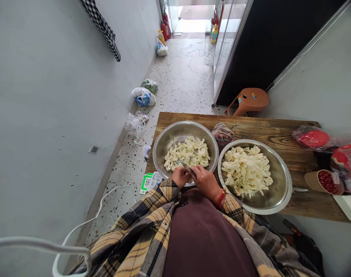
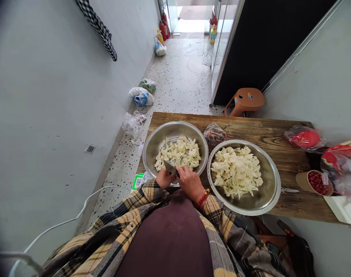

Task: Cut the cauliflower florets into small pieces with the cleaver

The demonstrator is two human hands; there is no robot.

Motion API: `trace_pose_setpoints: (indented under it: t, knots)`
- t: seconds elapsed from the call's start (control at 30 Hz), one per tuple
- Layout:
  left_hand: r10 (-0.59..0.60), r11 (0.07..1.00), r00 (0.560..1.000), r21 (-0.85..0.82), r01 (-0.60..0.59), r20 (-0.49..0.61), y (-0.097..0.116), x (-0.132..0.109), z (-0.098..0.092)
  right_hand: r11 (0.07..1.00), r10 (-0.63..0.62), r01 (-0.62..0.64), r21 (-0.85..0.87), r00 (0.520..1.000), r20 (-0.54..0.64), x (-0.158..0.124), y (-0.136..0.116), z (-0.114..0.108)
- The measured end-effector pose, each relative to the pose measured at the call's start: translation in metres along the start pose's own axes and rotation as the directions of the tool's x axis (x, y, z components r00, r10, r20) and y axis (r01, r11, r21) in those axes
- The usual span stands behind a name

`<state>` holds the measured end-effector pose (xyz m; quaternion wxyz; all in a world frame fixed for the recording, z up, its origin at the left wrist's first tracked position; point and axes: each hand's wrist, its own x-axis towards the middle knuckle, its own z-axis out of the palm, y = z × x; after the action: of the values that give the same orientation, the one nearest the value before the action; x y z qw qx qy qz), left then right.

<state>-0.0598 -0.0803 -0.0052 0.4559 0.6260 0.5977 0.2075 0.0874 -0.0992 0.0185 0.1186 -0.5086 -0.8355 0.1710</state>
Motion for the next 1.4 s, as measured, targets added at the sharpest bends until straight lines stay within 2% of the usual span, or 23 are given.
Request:
trace_pose_setpoints:
  t: [0.1,0.2,0.27,0.37,0.47,0.57,0.63,0.7,0.73,0.77,0.83,0.9,1.1,1.23,1.4]
  knots:
    - [-0.021,0.990,0.999,0.137,0.026,-0.037,-0.005,-0.001,-0.004,0.999,0.048,-0.047,0.027,0.998,-0.046,0.007,-0.001,0.007]
    - [0.023,0.978,0.997,0.211,-0.006,-0.078,-0.007,-0.001,-0.006,0.997,0.067,-0.064,0.043,0.994,-0.086,0.013,-0.003,0.009]
    - [0.071,0.971,0.993,0.236,-0.046,-0.097,-0.005,-0.003,-0.005,0.996,0.071,-0.066,0.058,0.992,-0.102,0.017,-0.002,0.013]
    - [0.168,0.968,0.985,0.194,-0.158,-0.033,0.001,-0.008,0.001,0.984,0.150,-0.136,0.119,0.982,-0.117,0.024,0.005,0.020]
    - [0.218,0.976,0.976,0.033,-0.217,-0.014,0.006,-0.009,-0.001,0.922,0.302,-0.253,0.292,0.943,-0.138,0.029,0.020,0.024]
    - [0.120,0.943,0.992,-0.308,-0.125,-0.037,0.007,-0.007,-0.013,0.781,0.415,-0.289,0.553,0.903,-0.114,0.026,0.036,0.017]
    - [-0.003,0.818,0.999,-0.574,0.024,0.039,0.007,-0.007,-0.023,0.624,0.469,-0.296,0.723,0.882,-0.043,0.021,0.043,0.008]
    - [-0.081,0.632,0.986,-0.757,0.166,0.148,0.009,-0.009,-0.029,0.465,0.504,-0.307,0.830,0.863,0.037,0.013,0.045,-0.004]
    - [-0.094,0.552,0.978,-0.808,0.207,0.186,0.011,-0.010,-0.031,0.422,0.512,-0.311,0.852,0.857,0.060,0.010,0.045,-0.011]
    - [-0.097,0.496,0.974,-0.838,0.226,0.205,0.013,-0.012,-0.032,0.416,0.513,-0.315,0.853,0.856,0.066,0.006,0.044,-0.016]
    - [-0.104,0.451,0.974,-0.864,0.225,0.200,0.016,-0.013,-0.031,0.483,0.497,-0.324,0.814,0.866,0.050,0.000,0.042,-0.026]
    - [-0.114,0.459,0.977,-0.863,0.211,0.178,0.019,-0.013,-0.029,0.576,0.456,-0.319,0.752,0.890,0.028,-0.004,0.039,-0.034]
    - [-0.091,0.640,0.995,-0.763,0.090,0.041,0.022,-0.009,-0.022,0.778,0.291,-0.178,0.602,0.952,-0.094,-0.014,0.027,-0.046]
    - [-0.021,0.728,0.999,-0.684,0.039,0.034,0.027,-0.009,-0.022,0.846,0.207,-0.094,0.524,0.965,-0.161,-0.018,0.018,-0.051]
    - [0.073,0.815,0.996,-0.578,-0.030,0.051,0.034,-0.010,-0.024,0.871,0.153,-0.043,0.489,0.970,-0.187,-0.020,0.015,-0.052]
